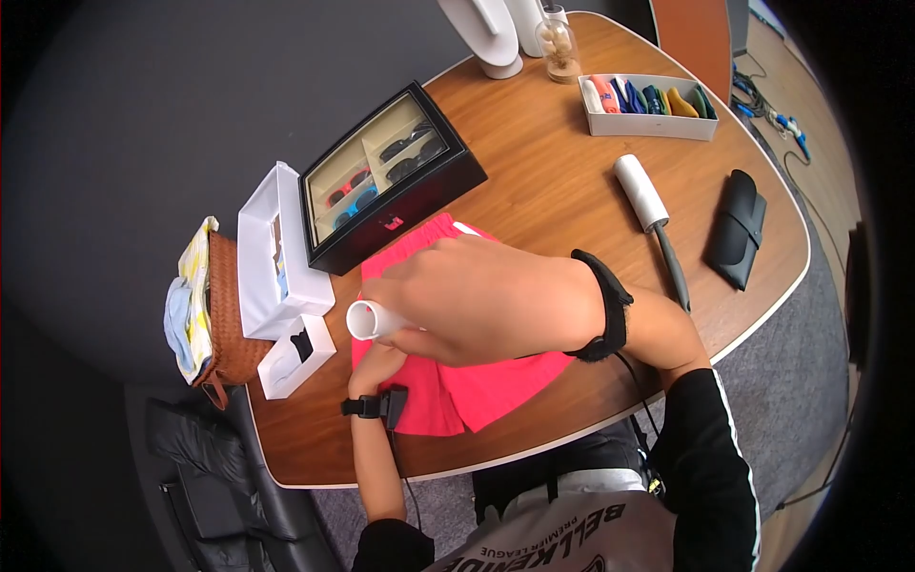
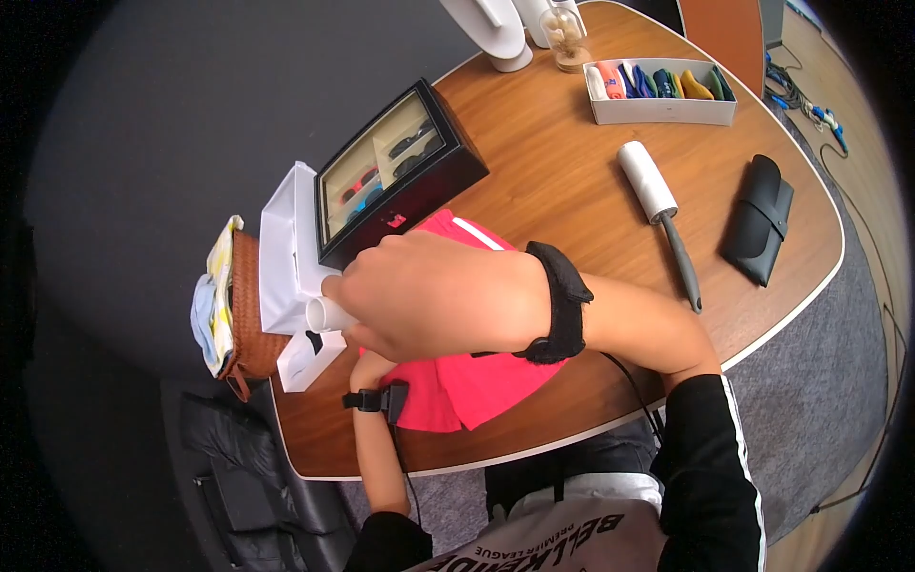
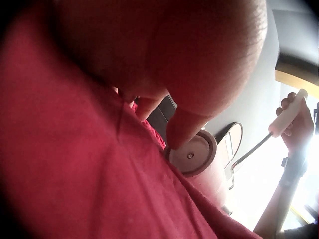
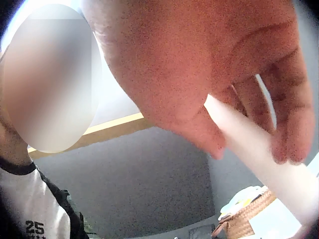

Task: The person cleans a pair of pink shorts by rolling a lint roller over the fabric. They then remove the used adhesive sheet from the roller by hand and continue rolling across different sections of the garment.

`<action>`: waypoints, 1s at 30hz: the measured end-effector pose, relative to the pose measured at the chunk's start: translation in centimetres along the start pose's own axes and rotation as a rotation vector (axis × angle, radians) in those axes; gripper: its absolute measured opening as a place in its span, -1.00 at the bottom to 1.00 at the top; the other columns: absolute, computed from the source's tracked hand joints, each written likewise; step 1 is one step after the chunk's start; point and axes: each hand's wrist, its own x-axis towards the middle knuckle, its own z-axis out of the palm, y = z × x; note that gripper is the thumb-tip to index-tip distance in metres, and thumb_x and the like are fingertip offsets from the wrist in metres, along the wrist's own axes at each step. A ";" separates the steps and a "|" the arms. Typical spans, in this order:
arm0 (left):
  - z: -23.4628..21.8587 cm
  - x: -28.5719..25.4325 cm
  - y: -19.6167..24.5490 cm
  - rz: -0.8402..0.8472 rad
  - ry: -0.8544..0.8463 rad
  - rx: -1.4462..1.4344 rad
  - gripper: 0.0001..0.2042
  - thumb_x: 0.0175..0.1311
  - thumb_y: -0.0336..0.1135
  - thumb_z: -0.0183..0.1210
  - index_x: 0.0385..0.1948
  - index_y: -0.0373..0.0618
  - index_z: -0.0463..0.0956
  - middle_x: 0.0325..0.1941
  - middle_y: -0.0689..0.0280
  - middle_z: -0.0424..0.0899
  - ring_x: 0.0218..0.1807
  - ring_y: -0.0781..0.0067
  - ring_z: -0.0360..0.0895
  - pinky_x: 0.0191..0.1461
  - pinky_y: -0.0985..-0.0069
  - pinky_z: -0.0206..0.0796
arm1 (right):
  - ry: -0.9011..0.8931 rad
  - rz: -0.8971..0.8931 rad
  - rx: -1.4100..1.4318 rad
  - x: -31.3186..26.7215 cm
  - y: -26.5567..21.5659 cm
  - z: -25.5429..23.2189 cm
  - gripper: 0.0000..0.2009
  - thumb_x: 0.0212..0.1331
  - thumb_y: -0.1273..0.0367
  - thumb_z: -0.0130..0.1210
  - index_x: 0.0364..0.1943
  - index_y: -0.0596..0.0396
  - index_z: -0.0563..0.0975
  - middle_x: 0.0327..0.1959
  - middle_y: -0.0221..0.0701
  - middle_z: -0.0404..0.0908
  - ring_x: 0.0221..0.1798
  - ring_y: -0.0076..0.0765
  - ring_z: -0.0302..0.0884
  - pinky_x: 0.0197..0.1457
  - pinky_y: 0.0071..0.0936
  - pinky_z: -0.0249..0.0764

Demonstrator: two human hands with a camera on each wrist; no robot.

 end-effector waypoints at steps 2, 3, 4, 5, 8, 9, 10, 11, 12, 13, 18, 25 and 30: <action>0.2 0.0 0.1 0.004 -0.001 0.005 -0.65 0.48 -0.29 0.05 0.21 -0.21 0.43 0.26 0.11 0.54 0.36 0.15 0.38 0.41 0.24 0.17 | -0.025 0.003 -0.015 -0.1 -0.1 -0.1 -0.78 0.29 0.27 0.14 -0.15 0.13 0.51 -0.39 -0.15 0.64 -0.30 0.11 0.63 -0.22 -0.10 0.54; 0.2 0.0 0.1 0.006 -0.002 0.008 -0.65 0.48 -0.29 0.05 0.21 -0.21 0.43 0.26 0.11 0.54 0.36 0.15 0.38 0.40 0.24 0.17 | -0.042 -0.009 -0.026 -0.1 -0.2 -0.1 -0.76 0.29 0.27 0.13 -0.14 0.15 0.51 -0.36 -0.15 0.65 -0.28 0.10 0.63 -0.21 -0.09 0.54; 0.1 0.0 0.2 0.009 -0.003 0.010 -0.65 0.48 -0.29 0.05 0.21 -0.21 0.43 0.26 0.11 0.54 0.36 0.15 0.38 0.40 0.24 0.17 | -0.060 -0.022 -0.037 -0.1 -0.2 -0.1 -0.75 0.29 0.27 0.13 -0.12 0.17 0.51 -0.33 -0.14 0.65 -0.26 0.10 0.64 -0.20 -0.09 0.54; 0.2 0.0 0.1 0.011 -0.004 0.012 -0.65 0.48 -0.29 0.05 0.21 -0.21 0.43 0.26 0.11 0.54 0.36 0.15 0.39 0.40 0.24 0.17 | -0.058 -0.020 -0.038 -0.2 -0.2 -0.2 -0.75 0.29 0.27 0.13 -0.12 0.17 0.51 -0.33 -0.14 0.65 -0.26 0.10 0.64 -0.20 -0.09 0.54; 0.3 -0.2 0.0 0.019 -0.003 0.013 -0.65 0.48 -0.29 0.05 0.21 -0.21 0.43 0.26 0.11 0.54 0.36 0.15 0.39 0.40 0.25 0.18 | -0.081 -0.022 -0.028 -0.3 -0.4 -0.2 -0.71 0.28 0.26 0.14 -0.09 0.20 0.51 -0.31 -0.13 0.65 -0.24 0.11 0.64 -0.19 -0.08 0.54; 0.2 -0.3 -0.1 0.020 -0.003 0.013 -0.65 0.48 -0.29 0.05 0.21 -0.21 0.43 0.26 0.11 0.54 0.36 0.15 0.39 0.40 0.25 0.18 | -0.082 -0.027 -0.043 -0.3 -0.5 -0.2 -0.72 0.27 0.26 0.14 -0.10 0.20 0.52 -0.31 -0.13 0.65 -0.25 0.10 0.64 -0.20 -0.08 0.54; 0.3 -0.3 -0.2 0.022 -0.002 0.013 -0.65 0.48 -0.29 0.05 0.21 -0.21 0.43 0.26 0.11 0.54 0.36 0.15 0.39 0.40 0.25 0.18 | -0.084 -0.033 -0.057 -0.3 -0.5 -0.2 -0.72 0.26 0.26 0.14 -0.11 0.20 0.52 -0.32 -0.13 0.65 -0.26 0.10 0.64 -0.20 -0.08 0.54; 0.3 -0.4 -0.2 0.023 -0.001 0.012 -0.65 0.48 -0.29 0.05 0.21 -0.21 0.43 0.26 0.11 0.54 0.36 0.15 0.39 0.40 0.25 0.18 | -0.085 -0.033 -0.058 -0.3 -0.6 -0.3 -0.72 0.26 0.26 0.14 -0.11 0.20 0.52 -0.32 -0.13 0.65 -0.26 0.10 0.64 -0.20 -0.08 0.54; 0.4 -0.5 -0.4 0.024 0.001 0.011 -0.65 0.48 -0.29 0.05 0.21 -0.21 0.43 0.26 0.11 0.54 0.35 0.15 0.39 0.39 0.25 0.18 | -0.092 -0.042 -0.059 -0.3 -0.6 -0.3 -0.72 0.26 0.26 0.14 -0.12 0.20 0.53 -0.33 -0.13 0.65 -0.27 0.10 0.63 -0.22 -0.09 0.54; 0.4 -0.2 -0.3 0.025 0.002 0.009 -0.65 0.48 -0.29 0.04 0.21 -0.21 0.43 0.26 0.11 0.54 0.35 0.15 0.39 0.39 0.25 0.18 | -0.098 -0.051 -0.059 -0.4 -0.7 -0.3 -0.73 0.25 0.27 0.14 -0.13 0.20 0.53 -0.33 -0.13 0.65 -0.28 0.10 0.63 -0.23 -0.10 0.54; 0.5 -0.1 -0.8 0.024 0.007 -0.002 -0.65 0.48 -0.29 0.04 0.21 -0.22 0.43 0.26 0.11 0.54 0.35 0.16 0.40 0.39 0.25 0.19 | -0.051 -0.107 -0.026 -0.3 -0.2 0.1 -0.75 0.25 0.28 0.13 -0.16 0.20 0.54 -0.35 -0.14 0.65 -0.33 0.09 0.61 -0.27 -0.12 0.53; 0.6 -0.3 -1.8 0.024 0.010 -0.015 -0.65 0.48 -0.30 0.04 0.21 -0.22 0.43 0.25 0.11 0.55 0.34 0.16 0.40 0.38 0.26 0.20 | -0.038 -0.073 0.034 0.1 0.1 0.2 -0.79 0.26 0.29 0.12 -0.14 0.12 0.53 -0.42 -0.15 0.63 -0.36 0.11 0.58 -0.30 -0.10 0.49; 0.6 -0.1 -2.2 0.025 0.010 -0.021 -0.65 0.48 -0.30 0.04 0.21 -0.22 0.43 0.25 0.11 0.55 0.34 0.16 0.41 0.37 0.26 0.21 | -0.023 -0.081 0.041 0.1 0.3 0.4 -0.78 0.25 0.28 0.12 -0.13 0.12 0.53 -0.45 -0.15 0.62 -0.38 0.11 0.58 -0.31 -0.09 0.48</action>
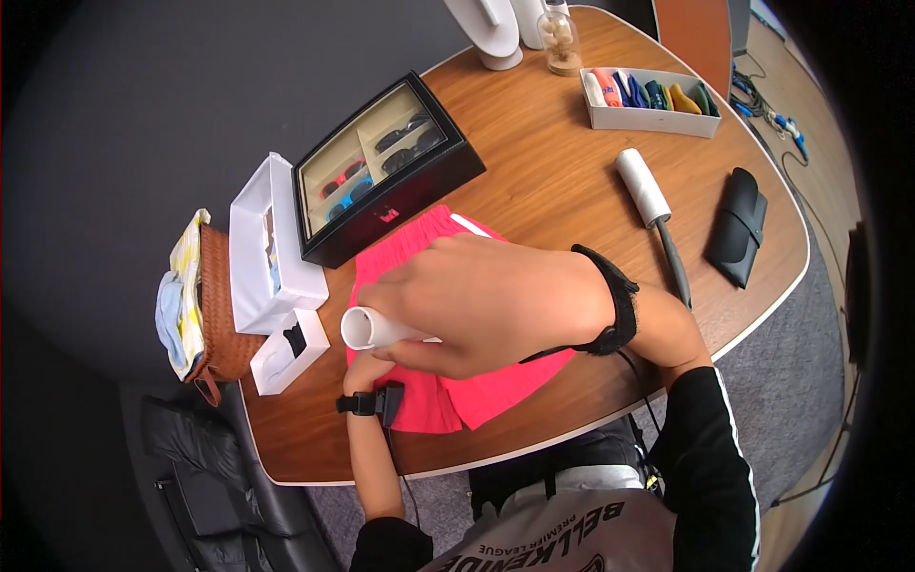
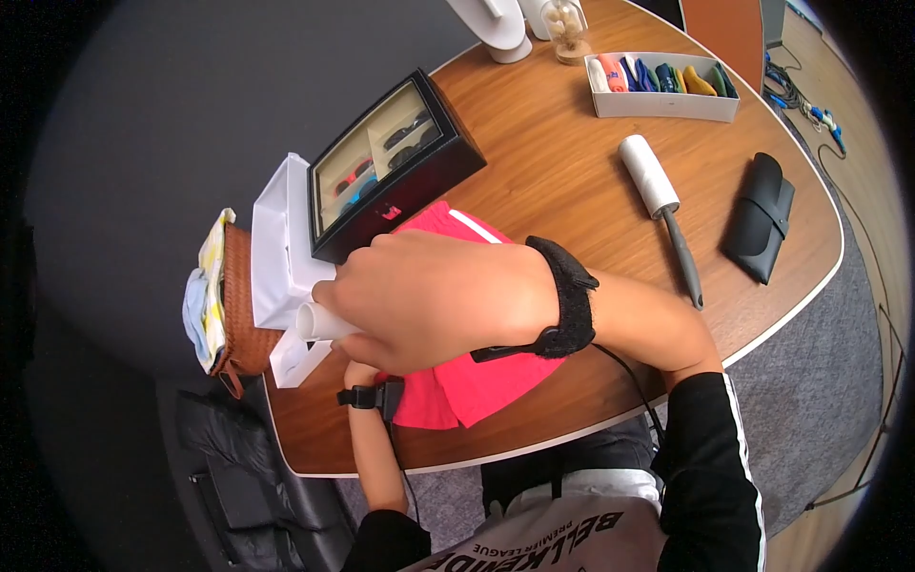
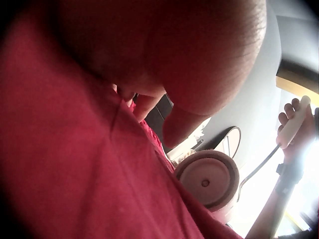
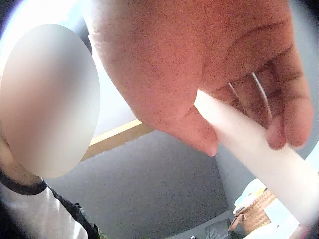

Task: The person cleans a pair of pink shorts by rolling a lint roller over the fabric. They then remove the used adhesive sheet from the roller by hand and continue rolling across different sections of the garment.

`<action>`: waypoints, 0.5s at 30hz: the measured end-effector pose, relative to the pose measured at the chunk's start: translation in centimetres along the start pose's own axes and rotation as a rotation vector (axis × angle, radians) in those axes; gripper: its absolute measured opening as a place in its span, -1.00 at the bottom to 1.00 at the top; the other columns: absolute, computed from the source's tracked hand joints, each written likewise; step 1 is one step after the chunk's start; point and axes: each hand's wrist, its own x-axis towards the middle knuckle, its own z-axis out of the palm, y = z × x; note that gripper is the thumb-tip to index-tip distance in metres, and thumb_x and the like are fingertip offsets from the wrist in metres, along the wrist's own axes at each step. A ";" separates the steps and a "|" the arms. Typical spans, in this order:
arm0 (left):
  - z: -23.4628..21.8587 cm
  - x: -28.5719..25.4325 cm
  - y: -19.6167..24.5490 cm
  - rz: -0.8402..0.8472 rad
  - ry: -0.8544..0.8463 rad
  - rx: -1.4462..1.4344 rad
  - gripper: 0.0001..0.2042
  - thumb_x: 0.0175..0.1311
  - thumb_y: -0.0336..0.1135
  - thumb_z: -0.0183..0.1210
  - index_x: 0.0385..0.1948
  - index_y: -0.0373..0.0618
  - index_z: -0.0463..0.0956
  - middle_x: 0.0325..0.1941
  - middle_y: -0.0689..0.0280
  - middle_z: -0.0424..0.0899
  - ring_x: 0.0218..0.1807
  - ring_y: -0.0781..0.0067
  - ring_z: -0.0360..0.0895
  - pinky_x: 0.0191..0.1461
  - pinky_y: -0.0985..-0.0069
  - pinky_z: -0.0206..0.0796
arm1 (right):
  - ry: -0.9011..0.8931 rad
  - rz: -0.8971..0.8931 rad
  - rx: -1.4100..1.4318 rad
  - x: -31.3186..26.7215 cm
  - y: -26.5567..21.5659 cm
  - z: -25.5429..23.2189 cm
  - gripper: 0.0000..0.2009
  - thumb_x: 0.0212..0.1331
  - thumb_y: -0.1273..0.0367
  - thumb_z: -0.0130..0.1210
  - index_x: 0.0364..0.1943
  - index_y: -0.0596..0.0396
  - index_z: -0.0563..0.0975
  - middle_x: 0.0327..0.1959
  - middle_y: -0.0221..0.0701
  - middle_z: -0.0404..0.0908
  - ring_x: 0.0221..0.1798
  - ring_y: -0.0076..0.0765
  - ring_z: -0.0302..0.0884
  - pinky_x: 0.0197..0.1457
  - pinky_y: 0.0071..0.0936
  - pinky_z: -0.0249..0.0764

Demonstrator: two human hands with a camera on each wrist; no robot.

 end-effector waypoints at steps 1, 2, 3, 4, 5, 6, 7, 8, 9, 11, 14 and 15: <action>0.0 0.0 -0.1 0.000 -0.001 0.000 -0.65 0.48 -0.30 0.04 0.21 -0.22 0.43 0.25 0.11 0.55 0.34 0.16 0.41 0.37 0.26 0.21 | 0.012 -0.015 -0.003 0.0 0.0 0.1 -0.78 0.25 0.28 0.13 -0.13 0.12 0.53 -0.46 -0.15 0.62 -0.39 0.11 0.58 -0.32 -0.09 0.47; 0.0 0.0 -0.1 0.000 -0.002 -0.001 -0.65 0.48 -0.30 0.04 0.21 -0.22 0.43 0.25 0.11 0.55 0.34 0.16 0.41 0.37 0.26 0.21 | 0.011 -0.013 -0.002 0.0 0.0 0.1 -0.78 0.25 0.28 0.13 -0.13 0.12 0.53 -0.46 -0.15 0.62 -0.39 0.11 0.58 -0.32 -0.09 0.47; 0.0 0.0 -0.2 0.001 -0.002 -0.001 -0.65 0.48 -0.30 0.04 0.21 -0.22 0.43 0.25 0.11 0.55 0.34 0.16 0.41 0.37 0.26 0.21 | 0.004 -0.010 -0.001 0.1 0.0 0.0 -0.77 0.25 0.28 0.13 -0.13 0.12 0.53 -0.46 -0.15 0.61 -0.39 0.10 0.58 -0.32 -0.10 0.47; 0.0 0.1 -0.2 0.002 -0.002 -0.001 -0.65 0.48 -0.30 0.04 0.21 -0.22 0.43 0.25 0.11 0.55 0.34 0.16 0.41 0.37 0.26 0.21 | -0.003 -0.007 0.000 0.1 0.0 -0.1 -0.77 0.25 0.28 0.13 -0.13 0.12 0.53 -0.47 -0.15 0.61 -0.39 0.10 0.58 -0.32 -0.10 0.47; 0.1 0.2 -0.2 0.002 -0.003 -0.002 -0.65 0.48 -0.30 0.04 0.21 -0.22 0.43 0.25 0.11 0.55 0.34 0.17 0.41 0.37 0.26 0.21 | -0.003 -0.006 0.001 0.1 -0.1 -0.1 -0.77 0.25 0.28 0.13 -0.13 0.12 0.53 -0.47 -0.15 0.61 -0.39 0.10 0.58 -0.32 -0.10 0.47; 0.0 0.2 -0.3 0.003 -0.003 -0.002 -0.65 0.48 -0.30 0.04 0.21 -0.22 0.43 0.25 0.11 0.55 0.34 0.17 0.41 0.37 0.27 0.21 | -0.009 0.010 0.001 0.1 -0.2 -0.2 -0.77 0.25 0.28 0.14 -0.13 0.12 0.53 -0.48 -0.15 0.61 -0.38 0.10 0.58 -0.32 -0.10 0.47; 0.0 0.2 -0.4 0.003 -0.004 -0.002 -0.65 0.48 -0.30 0.04 0.21 -0.22 0.43 0.25 0.11 0.55 0.33 0.17 0.41 0.36 0.27 0.22 | -0.014 0.026 0.000 0.1 -0.2 -0.2 -0.76 0.25 0.27 0.14 -0.13 0.12 0.53 -0.48 -0.15 0.61 -0.38 0.09 0.58 -0.31 -0.11 0.47; 0.0 0.2 -0.5 0.004 -0.005 -0.002 -0.65 0.48 -0.30 0.04 0.21 -0.22 0.43 0.25 0.11 0.55 0.33 0.17 0.42 0.36 0.27 0.22 | -0.015 0.027 0.001 0.1 -0.2 -0.1 -0.76 0.25 0.27 0.14 -0.13 0.12 0.53 -0.48 -0.15 0.61 -0.38 0.09 0.58 -0.31 -0.11 0.47; 0.0 0.3 -0.5 0.005 -0.006 -0.003 -0.66 0.48 -0.31 0.04 0.21 -0.22 0.43 0.25 0.11 0.55 0.33 0.17 0.42 0.36 0.27 0.22 | -0.003 0.019 -0.001 0.0 -0.1 0.0 -0.76 0.25 0.27 0.14 -0.13 0.13 0.52 -0.48 -0.16 0.61 -0.38 0.09 0.58 -0.32 -0.11 0.47; 0.2 0.2 -0.7 0.008 -0.008 -0.004 -0.66 0.48 -0.31 0.04 0.21 -0.22 0.43 0.25 0.11 0.55 0.33 0.17 0.42 0.36 0.27 0.22 | 0.007 0.013 -0.002 0.0 -0.1 0.1 -0.75 0.25 0.26 0.14 -0.13 0.13 0.52 -0.47 -0.16 0.61 -0.38 0.09 0.58 -0.32 -0.11 0.47; 0.4 -0.1 -1.1 0.010 -0.010 -0.007 -0.66 0.48 -0.31 0.04 0.20 -0.22 0.43 0.24 0.11 0.56 0.33 0.17 0.42 0.36 0.27 0.23 | -0.011 0.018 0.007 0.0 -0.1 0.1 -0.75 0.26 0.25 0.14 -0.13 0.14 0.53 -0.46 -0.17 0.62 -0.38 0.09 0.58 -0.32 -0.11 0.46; 0.2 -0.1 -1.2 0.010 -0.010 -0.008 -0.66 0.48 -0.31 0.04 0.20 -0.22 0.43 0.24 0.11 0.56 0.33 0.17 0.42 0.36 0.27 0.23 | 0.002 0.006 0.000 -0.1 -0.1 0.1 -0.75 0.26 0.25 0.14 -0.14 0.14 0.53 -0.45 -0.17 0.62 -0.39 0.09 0.58 -0.33 -0.12 0.46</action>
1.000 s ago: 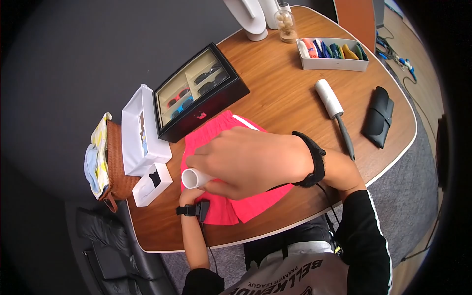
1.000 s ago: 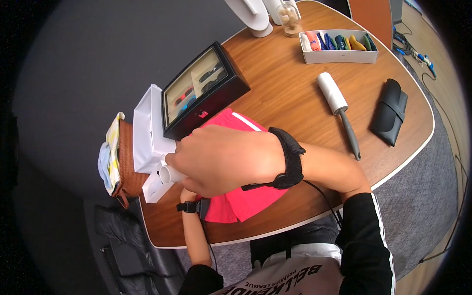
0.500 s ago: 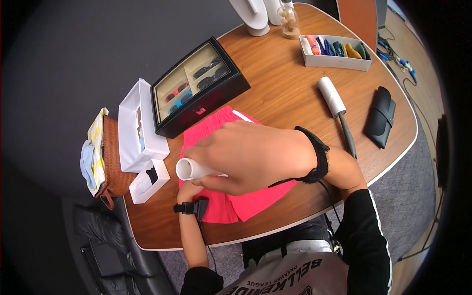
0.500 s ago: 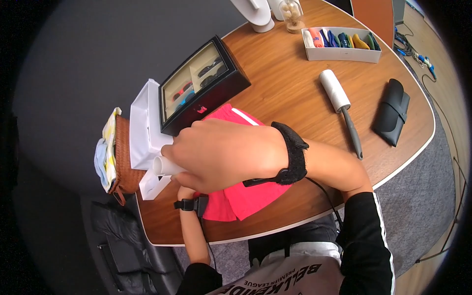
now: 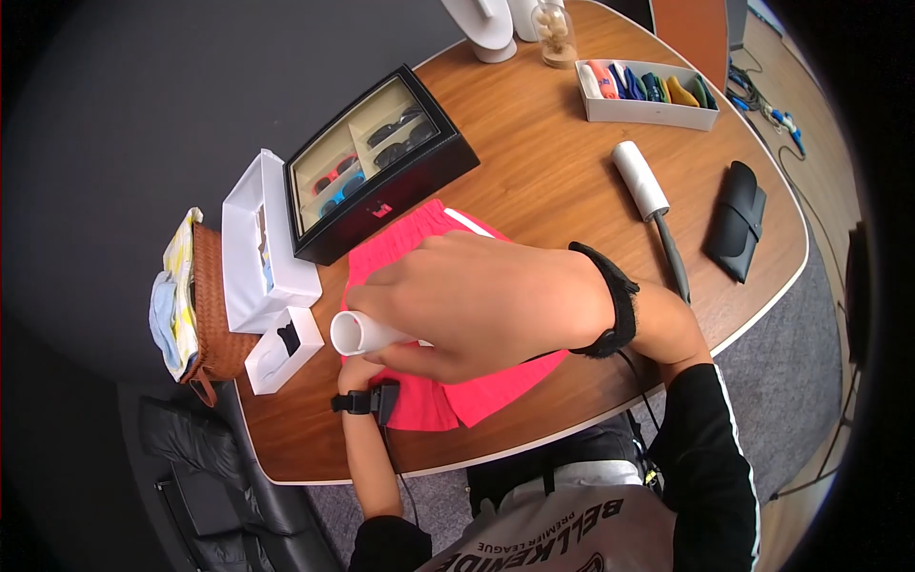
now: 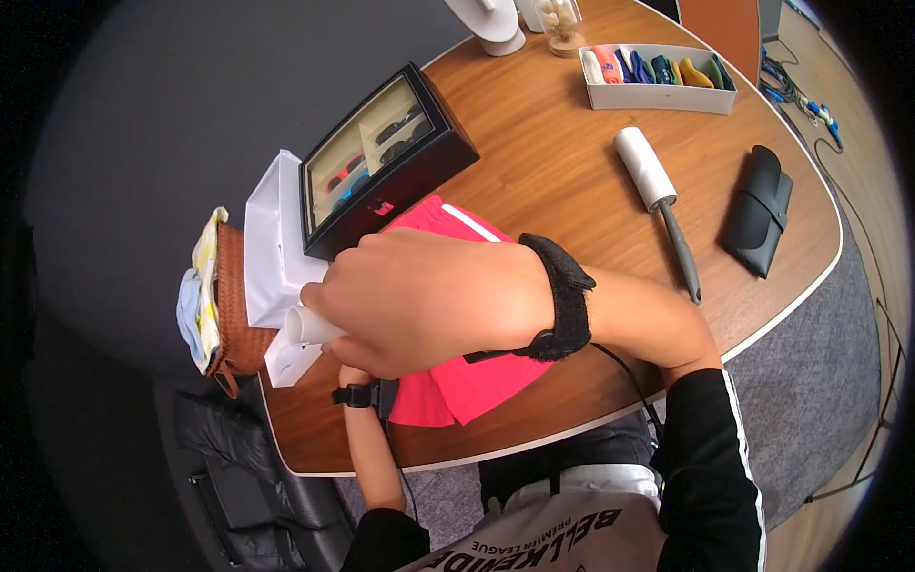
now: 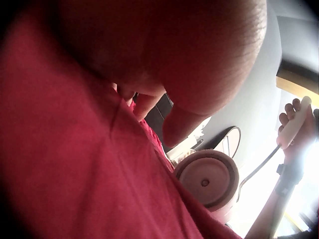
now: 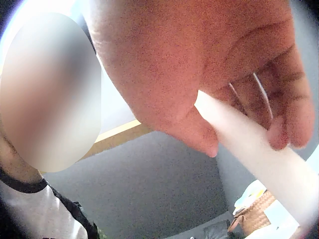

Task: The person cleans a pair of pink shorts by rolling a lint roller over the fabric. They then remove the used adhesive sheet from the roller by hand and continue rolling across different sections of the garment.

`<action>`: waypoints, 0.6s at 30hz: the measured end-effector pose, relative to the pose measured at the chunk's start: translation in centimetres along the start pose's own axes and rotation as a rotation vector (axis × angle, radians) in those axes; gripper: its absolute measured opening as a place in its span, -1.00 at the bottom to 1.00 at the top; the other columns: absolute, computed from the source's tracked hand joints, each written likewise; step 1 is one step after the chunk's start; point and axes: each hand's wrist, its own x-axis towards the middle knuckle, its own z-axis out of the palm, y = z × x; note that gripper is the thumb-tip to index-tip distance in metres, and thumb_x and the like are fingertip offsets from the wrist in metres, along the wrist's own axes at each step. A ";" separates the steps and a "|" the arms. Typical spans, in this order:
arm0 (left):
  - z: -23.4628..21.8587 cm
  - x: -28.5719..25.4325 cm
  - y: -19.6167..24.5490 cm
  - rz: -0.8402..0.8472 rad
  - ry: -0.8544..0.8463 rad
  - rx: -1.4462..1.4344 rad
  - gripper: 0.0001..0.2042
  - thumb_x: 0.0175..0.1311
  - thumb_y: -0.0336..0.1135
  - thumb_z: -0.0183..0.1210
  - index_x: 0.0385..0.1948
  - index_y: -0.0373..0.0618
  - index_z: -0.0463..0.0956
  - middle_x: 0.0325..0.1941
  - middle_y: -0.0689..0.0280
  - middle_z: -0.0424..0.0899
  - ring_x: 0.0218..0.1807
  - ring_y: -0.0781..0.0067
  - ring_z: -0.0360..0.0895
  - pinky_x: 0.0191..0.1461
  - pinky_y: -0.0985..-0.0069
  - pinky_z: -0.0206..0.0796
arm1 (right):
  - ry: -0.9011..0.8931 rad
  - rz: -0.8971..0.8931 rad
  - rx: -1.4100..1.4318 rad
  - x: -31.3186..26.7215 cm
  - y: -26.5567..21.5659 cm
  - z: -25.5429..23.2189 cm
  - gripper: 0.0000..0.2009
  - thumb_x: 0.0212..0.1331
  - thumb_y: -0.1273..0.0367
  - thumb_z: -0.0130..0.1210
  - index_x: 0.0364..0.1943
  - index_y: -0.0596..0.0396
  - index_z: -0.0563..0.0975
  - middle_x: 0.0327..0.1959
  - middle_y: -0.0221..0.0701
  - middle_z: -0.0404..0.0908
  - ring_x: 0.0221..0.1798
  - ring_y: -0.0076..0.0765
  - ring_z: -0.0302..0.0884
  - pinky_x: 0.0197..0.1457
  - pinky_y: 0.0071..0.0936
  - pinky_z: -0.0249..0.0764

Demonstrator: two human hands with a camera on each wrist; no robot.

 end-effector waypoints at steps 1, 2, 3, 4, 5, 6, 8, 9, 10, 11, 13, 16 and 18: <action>0.0 0.0 -0.1 0.000 0.000 -0.001 -0.66 0.48 -0.31 0.04 0.20 -0.22 0.43 0.24 0.11 0.56 0.33 0.17 0.42 0.35 0.27 0.23 | 0.012 -0.012 -0.006 0.0 0.0 0.0 -0.75 0.26 0.25 0.14 -0.14 0.14 0.53 -0.45 -0.17 0.62 -0.39 0.09 0.58 -0.33 -0.12 0.46; 0.1 0.0 -0.1 0.000 0.000 -0.002 -0.66 0.48 -0.31 0.04 0.20 -0.22 0.43 0.24 0.11 0.56 0.33 0.17 0.42 0.35 0.27 0.23 | 0.011 -0.011 -0.004 0.0 0.0 0.0 -0.75 0.26 0.25 0.14 -0.14 0.14 0.53 -0.45 -0.17 0.62 -0.39 0.09 0.58 -0.33 -0.12 0.46; 0.1 0.0 -0.2 0.000 0.000 -0.003 -0.66 0.48 -0.31 0.04 0.20 -0.22 0.43 0.24 0.11 0.56 0.33 0.17 0.42 0.35 0.27 0.23 | -0.003 -0.004 -0.009 0.0 -0.1 -0.2 -0.75 0.26 0.25 0.14 -0.15 0.14 0.53 -0.45 -0.17 0.61 -0.39 0.09 0.58 -0.33 -0.11 0.46; 0.1 0.1 -0.3 0.000 0.001 -0.004 -0.66 0.48 -0.31 0.04 0.20 -0.22 0.43 0.24 0.11 0.56 0.32 0.17 0.43 0.35 0.27 0.23 | -0.017 0.004 -0.013 0.1 -0.2 -0.3 -0.75 0.26 0.25 0.14 -0.15 0.14 0.53 -0.45 -0.17 0.61 -0.40 0.09 0.58 -0.33 -0.11 0.46; 0.1 0.1 -0.4 0.001 0.001 -0.004 -0.66 0.48 -0.31 0.04 0.20 -0.22 0.43 0.24 0.11 0.56 0.32 0.17 0.43 0.35 0.27 0.23 | -0.018 0.004 -0.013 0.1 -0.2 -0.3 -0.75 0.26 0.25 0.14 -0.15 0.14 0.53 -0.45 -0.17 0.61 -0.40 0.09 0.58 -0.33 -0.11 0.46; 0.1 0.1 -0.4 0.002 0.001 -0.005 -0.66 0.48 -0.31 0.04 0.20 -0.22 0.43 0.24 0.11 0.56 0.32 0.17 0.43 0.35 0.27 0.23 | -0.030 0.012 -0.003 0.1 -0.2 -0.4 -0.75 0.26 0.25 0.14 -0.14 0.14 0.53 -0.45 -0.17 0.61 -0.40 0.09 0.58 -0.33 -0.11 0.46; 0.2 0.3 -0.4 0.004 0.001 -0.006 -0.66 0.48 -0.31 0.04 0.20 -0.22 0.43 0.24 0.11 0.56 0.32 0.17 0.43 0.35 0.28 0.24 | -0.042 0.021 0.007 0.1 -0.2 -0.3 -0.74 0.26 0.24 0.14 -0.14 0.14 0.53 -0.45 -0.16 0.61 -0.40 0.09 0.58 -0.33 -0.11 0.46; 0.3 0.3 -0.5 0.004 0.002 -0.007 -0.66 0.48 -0.31 0.04 0.20 -0.22 0.43 0.24 0.11 0.56 0.32 0.17 0.43 0.34 0.28 0.24 | -0.025 0.011 -0.005 0.1 -0.1 -0.2 -0.74 0.26 0.24 0.13 -0.14 0.14 0.53 -0.45 -0.16 0.61 -0.40 0.09 0.58 -0.34 -0.11 0.46; 0.3 0.3 -0.5 0.005 0.002 -0.007 -0.66 0.48 -0.31 0.04 0.20 -0.22 0.43 0.24 0.11 0.56 0.32 0.18 0.43 0.34 0.28 0.24 | -0.007 0.001 -0.017 0.0 -0.1 -0.1 -0.74 0.26 0.24 0.13 -0.14 0.14 0.52 -0.45 -0.16 0.61 -0.40 0.09 0.58 -0.34 -0.11 0.46; 0.4 0.4 -0.5 0.006 0.002 -0.007 -0.66 0.47 -0.31 0.04 0.20 -0.23 0.43 0.24 0.11 0.56 0.32 0.18 0.43 0.34 0.28 0.24 | -0.007 0.001 -0.016 0.0 -0.1 -0.1 -0.74 0.26 0.24 0.13 -0.14 0.14 0.52 -0.45 -0.16 0.61 -0.40 0.09 0.58 -0.34 -0.11 0.46; 0.3 0.5 -0.6 0.009 0.002 -0.006 -0.66 0.47 -0.31 0.04 0.20 -0.23 0.43 0.24 0.11 0.56 0.32 0.18 0.43 0.34 0.28 0.24 | -0.007 -0.005 -0.018 0.0 -0.1 0.0 -0.75 0.26 0.24 0.12 -0.15 0.14 0.52 -0.44 -0.16 0.61 -0.40 0.09 0.58 -0.34 -0.10 0.46; 0.4 0.6 -0.6 0.016 0.001 -0.003 -0.66 0.47 -0.32 0.04 0.20 -0.23 0.43 0.24 0.11 0.56 0.32 0.18 0.44 0.34 0.28 0.25 | -0.013 0.005 -0.007 0.1 0.0 0.0 -0.74 0.27 0.24 0.12 -0.14 0.14 0.52 -0.43 -0.15 0.61 -0.40 0.10 0.58 -0.33 -0.09 0.46; 0.5 0.7 -0.7 0.019 0.002 -0.003 -0.66 0.47 -0.32 0.04 0.20 -0.23 0.43 0.23 0.11 0.57 0.31 0.18 0.44 0.33 0.28 0.25 | -0.020 0.007 -0.010 0.1 -0.1 -0.1 -0.74 0.27 0.24 0.12 -0.14 0.14 0.52 -0.43 -0.15 0.61 -0.40 0.10 0.58 -0.33 -0.09 0.46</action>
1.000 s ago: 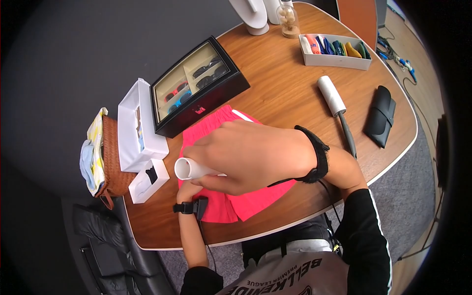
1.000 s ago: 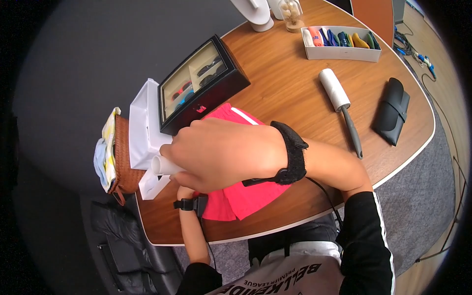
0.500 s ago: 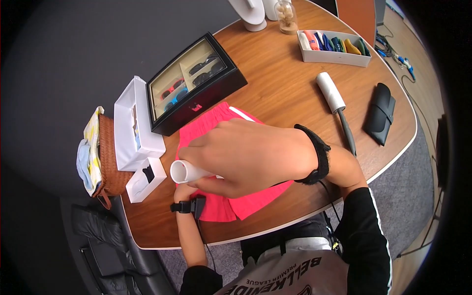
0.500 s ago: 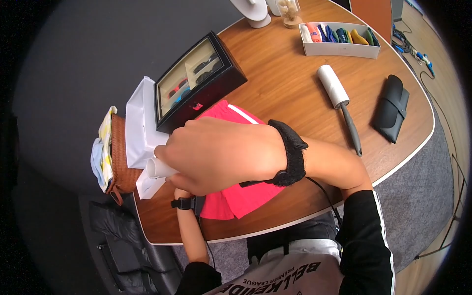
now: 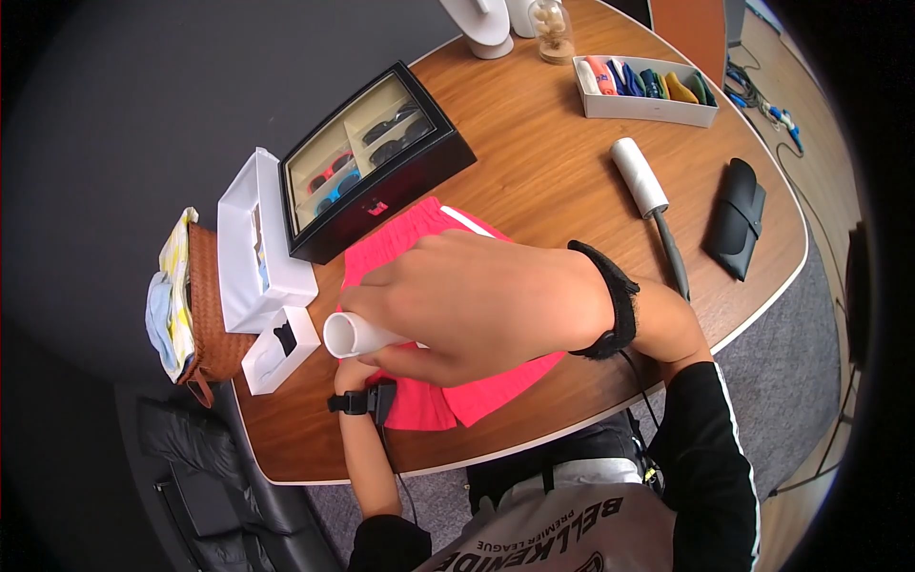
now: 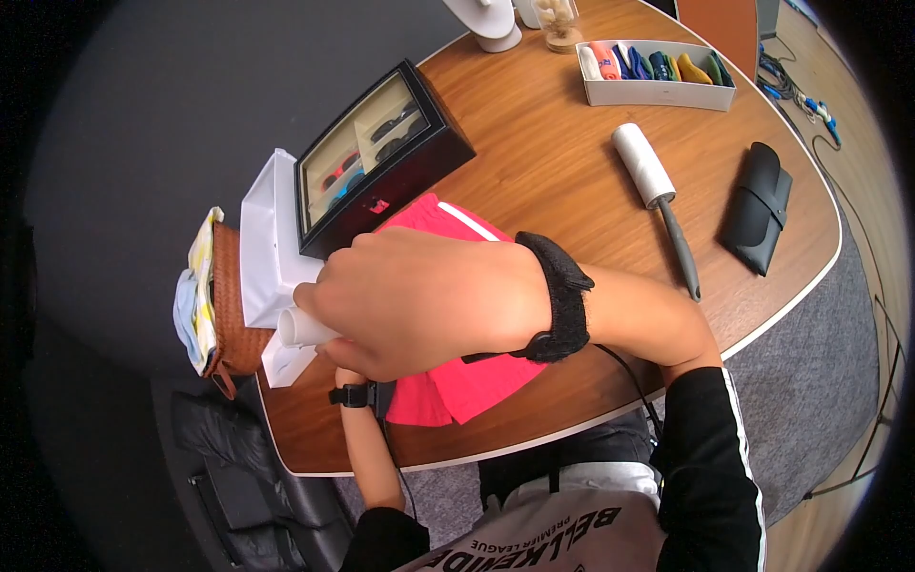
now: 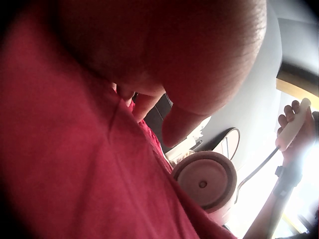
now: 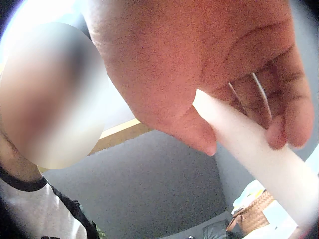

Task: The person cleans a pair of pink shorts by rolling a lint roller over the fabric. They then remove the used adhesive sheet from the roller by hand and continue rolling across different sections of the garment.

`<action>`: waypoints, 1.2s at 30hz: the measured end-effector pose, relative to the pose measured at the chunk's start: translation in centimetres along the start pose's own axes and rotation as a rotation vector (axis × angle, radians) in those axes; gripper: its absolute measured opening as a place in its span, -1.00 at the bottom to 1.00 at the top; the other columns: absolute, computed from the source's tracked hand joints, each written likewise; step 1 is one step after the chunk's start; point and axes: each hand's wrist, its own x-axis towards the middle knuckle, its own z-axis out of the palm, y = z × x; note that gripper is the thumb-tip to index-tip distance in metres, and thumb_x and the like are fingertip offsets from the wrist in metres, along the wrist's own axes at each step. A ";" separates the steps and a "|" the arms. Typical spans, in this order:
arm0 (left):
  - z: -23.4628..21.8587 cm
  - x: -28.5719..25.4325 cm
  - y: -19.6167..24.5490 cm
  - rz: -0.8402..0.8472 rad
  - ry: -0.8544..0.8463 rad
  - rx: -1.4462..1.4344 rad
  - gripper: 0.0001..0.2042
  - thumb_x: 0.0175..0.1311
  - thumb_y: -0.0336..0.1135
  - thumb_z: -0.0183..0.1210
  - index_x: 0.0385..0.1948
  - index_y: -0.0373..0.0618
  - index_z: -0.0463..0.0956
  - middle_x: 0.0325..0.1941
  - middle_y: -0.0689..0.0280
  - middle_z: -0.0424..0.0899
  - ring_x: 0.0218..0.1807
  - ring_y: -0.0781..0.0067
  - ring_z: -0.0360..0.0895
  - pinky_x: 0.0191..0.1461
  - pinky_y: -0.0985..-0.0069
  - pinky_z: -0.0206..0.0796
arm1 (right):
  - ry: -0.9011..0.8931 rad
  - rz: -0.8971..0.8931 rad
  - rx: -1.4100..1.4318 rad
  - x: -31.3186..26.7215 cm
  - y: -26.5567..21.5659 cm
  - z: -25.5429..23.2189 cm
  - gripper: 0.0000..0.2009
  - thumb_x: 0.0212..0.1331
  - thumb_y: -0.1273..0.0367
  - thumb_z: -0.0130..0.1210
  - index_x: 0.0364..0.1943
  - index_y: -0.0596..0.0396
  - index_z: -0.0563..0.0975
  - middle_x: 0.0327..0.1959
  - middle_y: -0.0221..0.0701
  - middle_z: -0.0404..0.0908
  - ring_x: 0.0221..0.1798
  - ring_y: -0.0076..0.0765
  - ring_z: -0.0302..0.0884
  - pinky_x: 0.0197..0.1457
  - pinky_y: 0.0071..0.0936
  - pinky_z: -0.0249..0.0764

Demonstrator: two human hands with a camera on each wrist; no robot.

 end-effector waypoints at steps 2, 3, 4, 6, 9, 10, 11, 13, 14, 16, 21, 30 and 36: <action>0.0 -0.2 -0.2 -0.003 0.002 -0.003 -0.66 0.47 -0.32 0.04 0.20 -0.23 0.43 0.23 0.12 0.57 0.31 0.18 0.44 0.33 0.28 0.25 | -0.012 0.001 0.003 0.0 0.0 0.1 -0.74 0.27 0.23 0.12 -0.14 0.14 0.52 -0.43 -0.15 0.61 -0.39 0.10 0.58 -0.33 -0.09 0.46; -0.1 -0.1 -0.3 -0.005 0.003 -0.004 -0.66 0.47 -0.32 0.04 0.20 -0.23 0.43 0.23 0.12 0.57 0.31 0.18 0.44 0.33 0.28 0.25 | -0.004 -0.002 -0.006 0.0 0.1 0.1 -0.74 0.27 0.23 0.12 -0.15 0.14 0.52 -0.43 -0.15 0.61 -0.39 0.10 0.58 -0.33 -0.09 0.46; -0.1 -0.1 -0.4 -0.006 0.004 -0.005 -0.66 0.47 -0.32 0.04 0.20 -0.23 0.43 0.23 0.12 0.57 0.31 0.18 0.44 0.33 0.29 0.25 | 0.005 -0.004 -0.015 0.0 0.1 0.2 -0.74 0.27 0.23 0.12 -0.15 0.14 0.51 -0.43 -0.15 0.61 -0.39 0.10 0.58 -0.33 -0.08 0.47; 0.0 -0.2 -0.4 -0.004 0.005 -0.003 -0.66 0.47 -0.32 0.04 0.20 -0.23 0.43 0.23 0.12 0.57 0.31 0.18 0.44 0.33 0.29 0.26 | 0.004 -0.004 -0.006 0.0 0.1 0.2 -0.75 0.27 0.23 0.12 -0.16 0.14 0.51 -0.43 -0.15 0.61 -0.39 0.10 0.58 -0.33 -0.08 0.47; 0.0 0.2 -0.2 0.015 0.001 0.004 -0.66 0.47 -0.32 0.04 0.20 -0.23 0.44 0.23 0.12 0.57 0.31 0.18 0.45 0.32 0.29 0.26 | 0.003 0.009 -0.001 0.0 0.0 0.0 -0.75 0.27 0.23 0.12 -0.16 0.14 0.51 -0.43 -0.15 0.61 -0.39 0.10 0.57 -0.32 -0.08 0.47; 0.0 0.0 -0.3 0.018 0.002 0.004 -0.66 0.47 -0.32 0.04 0.20 -0.23 0.44 0.23 0.12 0.57 0.31 0.18 0.45 0.32 0.29 0.26 | -0.007 0.014 0.003 0.0 0.0 0.0 -0.75 0.27 0.23 0.12 -0.17 0.14 0.51 -0.43 -0.15 0.61 -0.38 0.10 0.57 -0.31 -0.08 0.47; -0.1 0.1 -0.4 0.019 0.004 0.001 -0.66 0.47 -0.32 0.04 0.20 -0.23 0.44 0.23 0.12 0.57 0.30 0.18 0.45 0.32 0.29 0.26 | -0.009 0.014 0.003 0.1 0.0 -0.1 -0.75 0.27 0.23 0.12 -0.17 0.14 0.51 -0.43 -0.15 0.61 -0.38 0.10 0.57 -0.31 -0.08 0.47; 0.0 -0.1 -0.6 0.014 0.011 -0.005 -0.66 0.47 -0.32 0.04 0.20 -0.23 0.44 0.23 0.12 0.57 0.30 0.19 0.45 0.32 0.29 0.27 | -0.031 0.021 0.019 0.1 0.0 -0.1 -0.75 0.27 0.24 0.13 -0.17 0.15 0.51 -0.43 -0.15 0.61 -0.38 0.10 0.57 -0.32 -0.08 0.47; 0.0 -0.2 -0.7 0.011 0.014 -0.007 -0.66 0.47 -0.32 0.04 0.20 -0.23 0.44 0.23 0.12 0.57 0.30 0.19 0.45 0.32 0.29 0.27 | -0.034 0.019 0.023 0.1 0.0 -0.1 -0.75 0.27 0.24 0.13 -0.17 0.15 0.51 -0.43 -0.15 0.61 -0.38 0.10 0.57 -0.32 -0.08 0.47; -0.1 -0.1 -0.8 0.008 0.015 -0.005 -0.66 0.47 -0.32 0.04 0.20 -0.23 0.44 0.23 0.12 0.57 0.30 0.19 0.45 0.32 0.29 0.27 | -0.001 -0.001 -0.005 0.0 0.1 0.1 -0.76 0.27 0.26 0.12 -0.17 0.15 0.51 -0.43 -0.15 0.61 -0.38 0.09 0.58 -0.32 -0.09 0.48; -0.2 0.1 -0.7 0.033 0.001 0.009 -0.67 0.47 -0.33 0.04 0.20 -0.23 0.44 0.22 0.12 0.58 0.30 0.19 0.46 0.31 0.30 0.28 | 0.016 0.000 0.012 0.1 0.2 0.2 -0.79 0.27 0.28 0.12 -0.19 0.14 0.51 -0.44 -0.16 0.62 -0.39 0.08 0.58 -0.34 -0.11 0.49; 0.1 0.1 -1.2 0.029 0.012 0.002 -0.67 0.47 -0.33 0.04 0.19 -0.23 0.44 0.22 0.12 0.58 0.29 0.19 0.47 0.30 0.30 0.29 | -0.002 0.006 0.010 0.2 0.2 0.2 -0.78 0.27 0.28 0.11 -0.13 0.12 0.51 -0.44 -0.17 0.62 -0.40 0.08 0.59 -0.34 -0.12 0.50; -0.1 0.3 -1.3 0.050 0.013 0.004 -0.67 0.47 -0.33 0.04 0.19 -0.24 0.44 0.22 0.12 0.58 0.28 0.20 0.47 0.29 0.31 0.30 | 0.025 -0.004 0.027 0.2 0.4 0.3 -0.75 0.27 0.27 0.11 -0.08 0.11 0.51 -0.42 -0.17 0.63 -0.38 0.07 0.59 -0.32 -0.12 0.50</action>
